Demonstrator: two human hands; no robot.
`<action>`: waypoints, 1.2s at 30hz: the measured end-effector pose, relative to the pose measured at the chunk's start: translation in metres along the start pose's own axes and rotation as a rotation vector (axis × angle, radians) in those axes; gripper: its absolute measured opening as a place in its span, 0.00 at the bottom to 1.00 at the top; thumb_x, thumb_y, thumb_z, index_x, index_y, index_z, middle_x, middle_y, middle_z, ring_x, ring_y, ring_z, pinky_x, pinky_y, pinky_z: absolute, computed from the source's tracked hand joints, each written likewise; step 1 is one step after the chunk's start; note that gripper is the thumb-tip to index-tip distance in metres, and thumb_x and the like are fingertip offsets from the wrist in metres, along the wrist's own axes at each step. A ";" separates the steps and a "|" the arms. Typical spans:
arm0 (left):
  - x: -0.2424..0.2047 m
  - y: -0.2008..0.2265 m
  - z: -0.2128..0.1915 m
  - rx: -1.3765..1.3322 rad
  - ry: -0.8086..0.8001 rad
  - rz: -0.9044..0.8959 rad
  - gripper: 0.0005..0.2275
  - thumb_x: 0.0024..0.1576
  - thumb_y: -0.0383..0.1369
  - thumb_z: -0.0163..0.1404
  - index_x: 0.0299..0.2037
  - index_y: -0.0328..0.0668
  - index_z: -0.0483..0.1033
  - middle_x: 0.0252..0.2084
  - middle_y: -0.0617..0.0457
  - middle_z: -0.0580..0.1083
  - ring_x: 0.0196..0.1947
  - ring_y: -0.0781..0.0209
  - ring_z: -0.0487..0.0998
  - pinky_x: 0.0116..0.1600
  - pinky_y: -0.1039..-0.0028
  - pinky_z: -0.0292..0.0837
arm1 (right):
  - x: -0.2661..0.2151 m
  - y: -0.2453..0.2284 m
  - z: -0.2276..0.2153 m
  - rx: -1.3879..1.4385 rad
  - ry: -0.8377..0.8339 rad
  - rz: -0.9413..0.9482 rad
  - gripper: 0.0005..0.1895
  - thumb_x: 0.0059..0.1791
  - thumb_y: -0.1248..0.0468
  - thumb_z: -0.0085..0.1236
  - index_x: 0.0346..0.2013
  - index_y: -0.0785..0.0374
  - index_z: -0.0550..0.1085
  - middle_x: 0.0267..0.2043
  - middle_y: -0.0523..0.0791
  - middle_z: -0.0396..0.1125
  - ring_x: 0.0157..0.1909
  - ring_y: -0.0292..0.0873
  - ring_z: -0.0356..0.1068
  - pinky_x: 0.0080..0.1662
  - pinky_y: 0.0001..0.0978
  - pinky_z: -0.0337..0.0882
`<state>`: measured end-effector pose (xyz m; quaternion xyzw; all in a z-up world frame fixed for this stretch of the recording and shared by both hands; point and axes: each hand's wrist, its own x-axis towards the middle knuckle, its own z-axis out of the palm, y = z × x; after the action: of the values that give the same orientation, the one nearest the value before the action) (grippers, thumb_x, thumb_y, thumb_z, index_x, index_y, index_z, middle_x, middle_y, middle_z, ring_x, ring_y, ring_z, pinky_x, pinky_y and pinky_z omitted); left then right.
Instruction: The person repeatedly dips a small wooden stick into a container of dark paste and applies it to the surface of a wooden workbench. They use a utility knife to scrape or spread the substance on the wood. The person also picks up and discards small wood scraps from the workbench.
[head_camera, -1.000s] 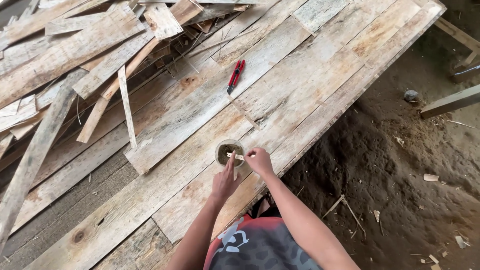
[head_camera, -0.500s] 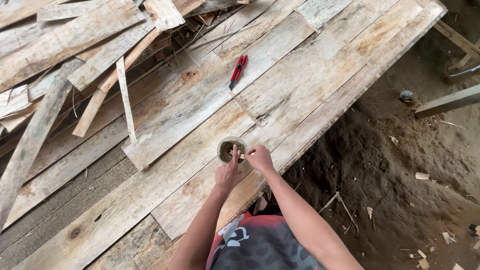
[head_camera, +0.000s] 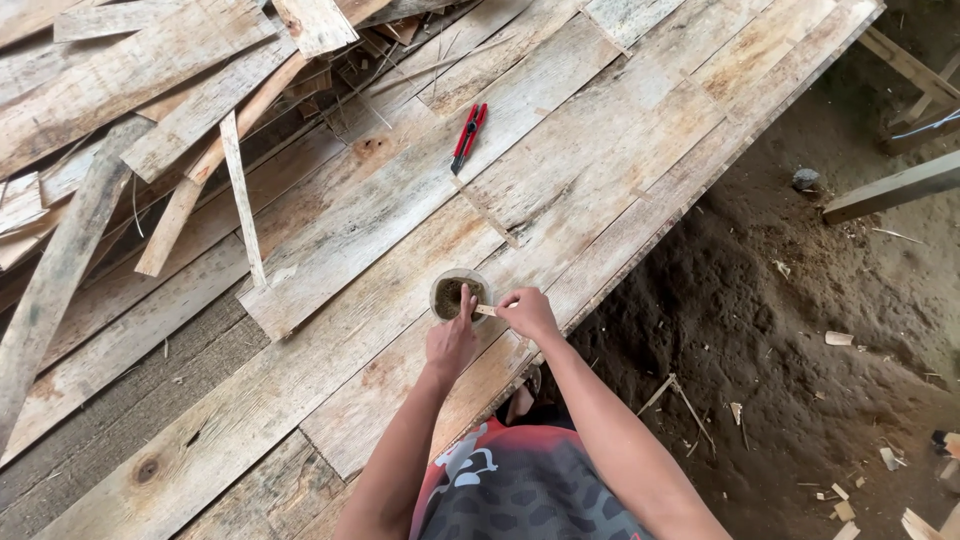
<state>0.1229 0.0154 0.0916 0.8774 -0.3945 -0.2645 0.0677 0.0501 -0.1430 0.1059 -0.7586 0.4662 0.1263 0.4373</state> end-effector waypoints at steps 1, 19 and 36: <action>0.000 -0.001 0.002 0.002 -0.001 0.003 0.43 0.56 0.30 0.52 0.78 0.50 0.34 0.46 0.47 0.82 0.39 0.43 0.85 0.42 0.56 0.81 | -0.011 -0.006 -0.007 0.002 0.002 0.002 0.13 0.41 0.55 0.62 0.37 0.53 0.84 0.54 0.50 0.75 0.60 0.57 0.71 0.57 0.48 0.74; 0.010 -0.052 0.074 0.043 0.683 0.265 0.26 0.51 0.34 0.53 0.62 0.50 0.64 0.56 0.46 0.64 0.27 0.43 0.80 0.26 0.61 0.78 | -0.025 0.070 -0.052 -0.006 -0.110 0.026 0.11 0.38 0.53 0.64 0.31 0.51 0.84 0.33 0.46 0.78 0.55 0.50 0.73 0.57 0.41 0.71; -0.015 -0.002 0.096 0.201 0.330 0.784 0.20 0.51 0.34 0.48 0.55 0.41 0.69 0.58 0.51 0.64 0.64 0.56 0.66 0.61 0.67 0.63 | -0.034 0.070 -0.051 -0.100 -0.095 0.066 0.15 0.37 0.47 0.67 0.32 0.49 0.85 0.52 0.48 0.76 0.62 0.55 0.70 0.58 0.45 0.73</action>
<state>0.0660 0.0362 0.0157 0.6939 -0.7056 -0.0351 0.1394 -0.0366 -0.1750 0.1181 -0.7569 0.4628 0.1998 0.4159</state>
